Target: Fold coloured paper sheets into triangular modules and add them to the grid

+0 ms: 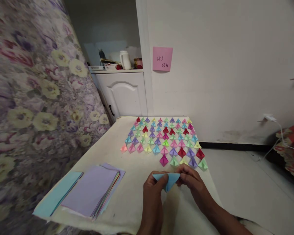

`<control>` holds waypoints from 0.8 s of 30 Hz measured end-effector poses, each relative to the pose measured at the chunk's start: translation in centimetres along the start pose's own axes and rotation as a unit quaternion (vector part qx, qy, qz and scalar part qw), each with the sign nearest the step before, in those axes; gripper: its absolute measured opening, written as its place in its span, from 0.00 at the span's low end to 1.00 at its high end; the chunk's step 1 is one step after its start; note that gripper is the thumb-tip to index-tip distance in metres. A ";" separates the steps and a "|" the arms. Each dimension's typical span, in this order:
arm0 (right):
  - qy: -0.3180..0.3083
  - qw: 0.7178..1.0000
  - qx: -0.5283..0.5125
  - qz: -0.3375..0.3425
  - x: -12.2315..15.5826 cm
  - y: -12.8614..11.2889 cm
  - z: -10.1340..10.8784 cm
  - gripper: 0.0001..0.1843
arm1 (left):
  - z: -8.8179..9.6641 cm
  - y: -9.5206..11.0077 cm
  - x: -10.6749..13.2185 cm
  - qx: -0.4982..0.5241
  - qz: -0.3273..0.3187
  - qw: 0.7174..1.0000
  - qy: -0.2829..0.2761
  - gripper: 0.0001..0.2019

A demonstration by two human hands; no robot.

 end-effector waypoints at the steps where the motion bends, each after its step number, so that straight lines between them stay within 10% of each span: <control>1: -0.002 1.000 0.002 0.005 0.0 -0.2 -0.1 0.08 | -0.1 0.1 0.1 0.003 0.004 1.000 -0.002 0.06; 24: 0.035 0.991 0.126 -0.033 -0.7 0.8 0.6 0.08 | 0.2 -1.2 -0.9 -0.068 0.011 0.997 -0.046 0.16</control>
Point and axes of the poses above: each hand's wrist, its own x-axis away from the middle knuckle, its own z-axis out of the back of the hand, y = z × x, the point moved 5 cm from there along -x, towards the middle knuckle, and after that the axes turned 8 degrees about y, right-handed, at the moved point
